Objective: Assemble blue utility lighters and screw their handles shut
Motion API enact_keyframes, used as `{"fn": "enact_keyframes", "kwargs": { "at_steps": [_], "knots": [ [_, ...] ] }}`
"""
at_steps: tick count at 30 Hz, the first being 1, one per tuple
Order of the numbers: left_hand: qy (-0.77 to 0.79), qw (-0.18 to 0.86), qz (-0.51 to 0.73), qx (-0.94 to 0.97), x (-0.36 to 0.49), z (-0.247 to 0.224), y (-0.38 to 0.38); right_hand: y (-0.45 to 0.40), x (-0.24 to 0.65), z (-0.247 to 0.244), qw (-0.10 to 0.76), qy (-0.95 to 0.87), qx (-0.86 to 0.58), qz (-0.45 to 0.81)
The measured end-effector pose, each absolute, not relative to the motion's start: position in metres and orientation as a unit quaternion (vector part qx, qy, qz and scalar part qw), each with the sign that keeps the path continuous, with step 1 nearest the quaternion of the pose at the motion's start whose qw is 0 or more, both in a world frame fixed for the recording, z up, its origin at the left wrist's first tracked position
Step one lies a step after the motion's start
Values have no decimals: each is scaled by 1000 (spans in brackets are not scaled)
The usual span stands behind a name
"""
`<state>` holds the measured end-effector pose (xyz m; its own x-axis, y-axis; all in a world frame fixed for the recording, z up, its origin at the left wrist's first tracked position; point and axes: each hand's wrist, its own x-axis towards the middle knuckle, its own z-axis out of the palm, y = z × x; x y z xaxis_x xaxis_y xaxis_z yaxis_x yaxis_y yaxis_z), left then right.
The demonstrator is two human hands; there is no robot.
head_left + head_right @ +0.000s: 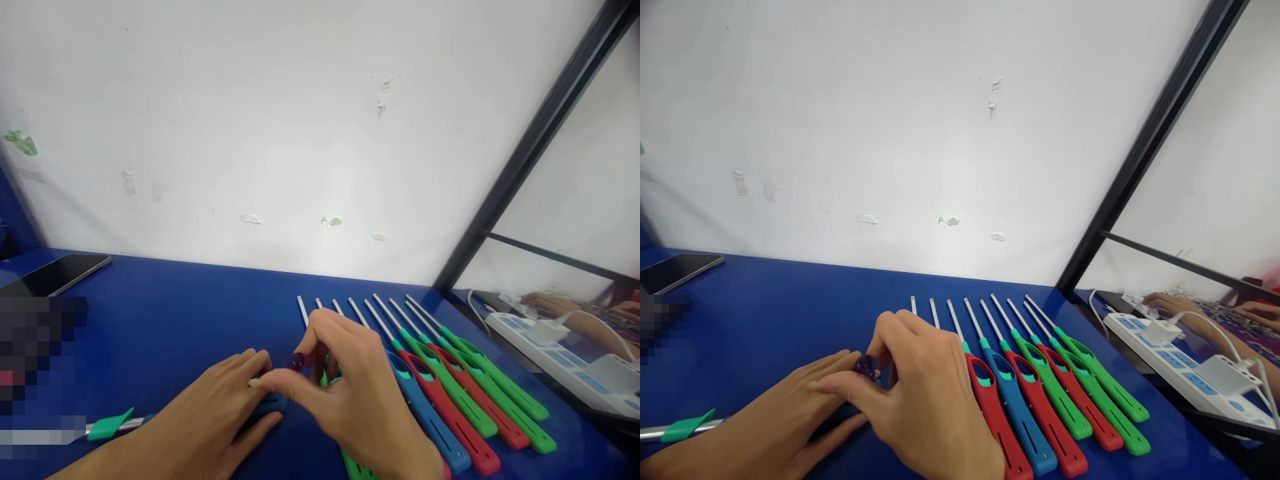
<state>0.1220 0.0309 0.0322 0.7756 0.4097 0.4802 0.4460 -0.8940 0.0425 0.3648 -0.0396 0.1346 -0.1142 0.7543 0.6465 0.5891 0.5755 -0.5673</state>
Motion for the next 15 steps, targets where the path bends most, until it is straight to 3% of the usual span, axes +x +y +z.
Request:
{"fn": "enact_keyframes", "kwargs": {
  "at_steps": [5,15],
  "knots": [
    [-226,56,-232,-944,114,20,34,-38,367,136,468,-746,-473,24],
    [-223,41,-231,-946,121,30,31,-39,367,135,426,-766,-477,58]
  ]
}}
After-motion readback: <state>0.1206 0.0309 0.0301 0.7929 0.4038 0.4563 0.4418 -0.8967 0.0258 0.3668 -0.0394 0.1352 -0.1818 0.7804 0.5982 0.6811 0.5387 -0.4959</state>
